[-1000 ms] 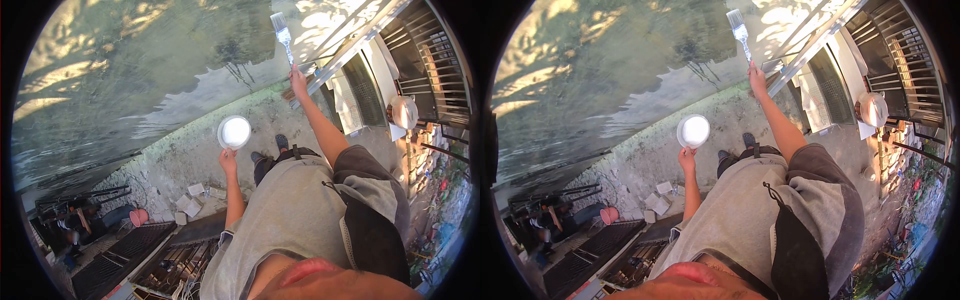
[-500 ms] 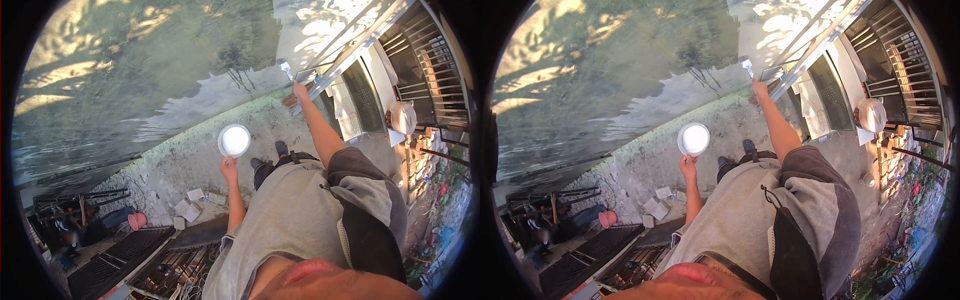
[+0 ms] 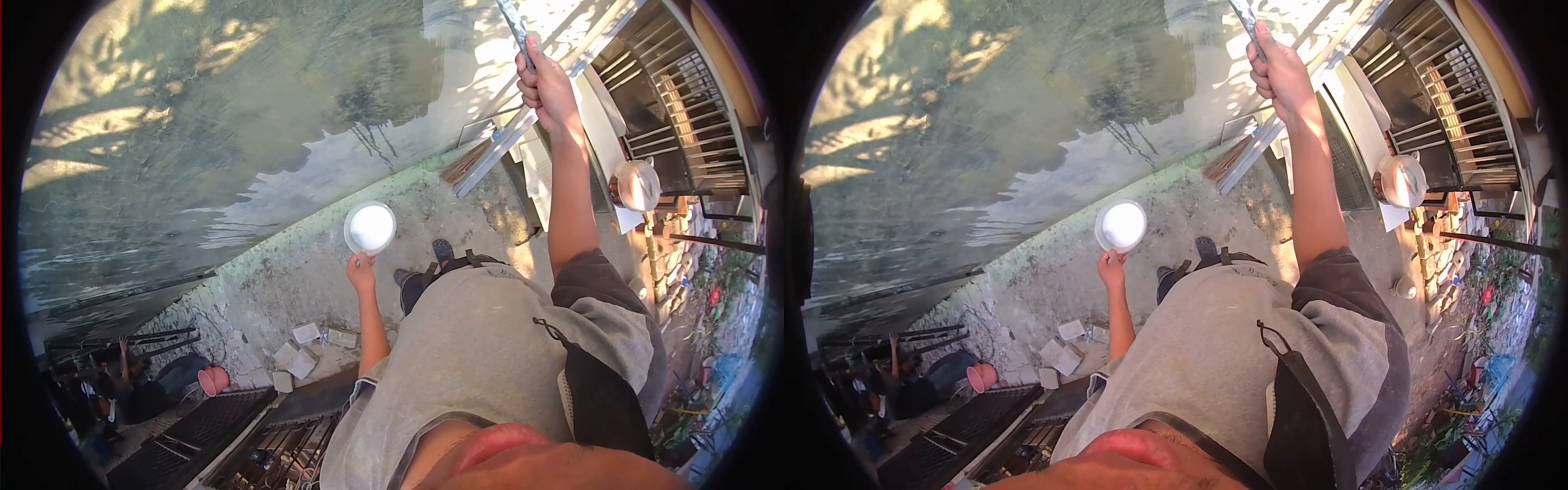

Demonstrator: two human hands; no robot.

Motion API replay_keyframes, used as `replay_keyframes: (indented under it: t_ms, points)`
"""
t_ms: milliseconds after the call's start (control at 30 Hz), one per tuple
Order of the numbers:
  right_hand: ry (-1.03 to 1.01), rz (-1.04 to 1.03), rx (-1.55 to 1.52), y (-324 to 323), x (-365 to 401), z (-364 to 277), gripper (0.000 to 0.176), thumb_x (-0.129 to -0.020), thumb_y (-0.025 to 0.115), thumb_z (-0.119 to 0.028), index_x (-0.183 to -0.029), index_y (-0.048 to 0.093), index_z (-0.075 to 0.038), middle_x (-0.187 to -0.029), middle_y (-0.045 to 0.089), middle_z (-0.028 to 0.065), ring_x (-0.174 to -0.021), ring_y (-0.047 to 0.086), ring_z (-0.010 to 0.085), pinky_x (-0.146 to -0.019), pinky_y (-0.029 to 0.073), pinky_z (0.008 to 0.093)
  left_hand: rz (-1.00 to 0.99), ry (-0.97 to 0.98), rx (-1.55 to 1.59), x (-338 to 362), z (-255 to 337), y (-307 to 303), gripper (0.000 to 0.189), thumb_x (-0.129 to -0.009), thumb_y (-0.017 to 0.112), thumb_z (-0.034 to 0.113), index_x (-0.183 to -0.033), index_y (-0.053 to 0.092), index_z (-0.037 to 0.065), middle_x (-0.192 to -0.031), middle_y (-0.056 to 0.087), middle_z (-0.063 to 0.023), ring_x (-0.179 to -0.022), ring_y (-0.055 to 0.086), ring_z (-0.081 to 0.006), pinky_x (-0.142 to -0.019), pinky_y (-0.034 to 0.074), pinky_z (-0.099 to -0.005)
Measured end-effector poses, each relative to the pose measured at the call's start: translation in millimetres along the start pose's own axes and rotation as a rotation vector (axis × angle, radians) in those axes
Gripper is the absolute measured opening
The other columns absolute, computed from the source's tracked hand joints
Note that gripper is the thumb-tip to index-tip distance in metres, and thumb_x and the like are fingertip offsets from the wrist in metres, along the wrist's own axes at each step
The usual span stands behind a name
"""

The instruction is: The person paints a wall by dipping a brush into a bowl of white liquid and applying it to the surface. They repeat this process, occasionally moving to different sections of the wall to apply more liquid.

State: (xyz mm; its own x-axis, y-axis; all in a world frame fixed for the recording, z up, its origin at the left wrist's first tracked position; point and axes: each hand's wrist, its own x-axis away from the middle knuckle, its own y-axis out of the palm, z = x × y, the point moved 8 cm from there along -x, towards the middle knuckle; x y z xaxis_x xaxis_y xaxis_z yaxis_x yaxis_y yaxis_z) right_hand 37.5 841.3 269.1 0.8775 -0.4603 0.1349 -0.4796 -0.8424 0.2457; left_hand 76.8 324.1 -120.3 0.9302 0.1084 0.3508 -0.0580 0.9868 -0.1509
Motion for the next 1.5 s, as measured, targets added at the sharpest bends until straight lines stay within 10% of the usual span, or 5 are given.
replay_keyframes:
  t_ms: [200,567,700,1333,1500]
  points:
    - [-0.026,-0.031,-0.03,2.5,-53.3,40.8,0.043,-0.099,0.048,-0.049,-0.084,0.05,-0.009,-0.057,0.026,-0.009,-0.046,0.02,0.0033,-0.04,0.015,0.0223,-0.003,0.065,0.053,-2.0,6.1,10.7,0.022,-0.096,0.052,0.011,-0.097,0.064,-0.007,-0.091,0.067,-0.0121,-0.078,0.067,-0.0173,-0.071,0.058,-0.0288]
    - [0.691,0.26,0.171,-94.1,-33.7,439.4,0.042,-0.099,0.043,-0.048,-0.076,0.046,-0.013,-0.054,0.029,-0.0045,-0.038,0.024,0.0085,-0.036,0.017,0.0262,0.066,0.007,0.031,31.9,-4.8,-11.7,0.021,-0.095,0.052,0.009,-0.099,0.064,-0.008,-0.091,0.067,-0.012,-0.079,0.067,-0.0182,-0.072,0.057,-0.0292]
    - [0.814,0.281,0.027,-99.9,-21.1,483.7,0.041,-0.101,0.04,-0.041,-0.072,0.043,-0.013,-0.053,0.03,-0.0033,-0.038,0.024,0.0094,-0.036,0.017,0.0272,0.09,-0.008,0.026,44.1,-0.1,-22.1,0.02,-0.095,0.051,0.008,-0.097,0.063,-0.007,-0.09,0.067,-0.0123,-0.08,0.067,-0.0186,-0.072,0.058,-0.0296]
    - [-0.062,-0.063,-0.099,23.0,12.5,10.3,0.038,-0.102,0.045,-0.043,-0.082,0.051,-0.012,-0.056,0.025,-0.01,-0.043,0.019,0.0018,-0.038,0.012,0.0211,0.027,0.012,0.016,16.6,11.2,10.9,0.021,-0.097,0.051,0.011,-0.093,0.063,-0.007,-0.086,0.067,-0.0118,-0.077,0.067,-0.0173,-0.071,0.057,-0.0286]
    - [-0.223,-0.072,-0.085,27.7,-8.5,-27.9,0.039,-0.101,0.045,-0.045,-0.083,0.051,-0.011,-0.057,0.022,-0.0096,-0.044,0.019,0.0021,-0.04,0.013,0.0213,0.017,0.04,-0.016,7.2,18.8,25.5,0.021,-0.096,0.053,0.011,-0.095,0.064,-0.007,-0.085,0.067,-0.0118,-0.077,0.067,-0.0171,-0.071,0.057,-0.0286]
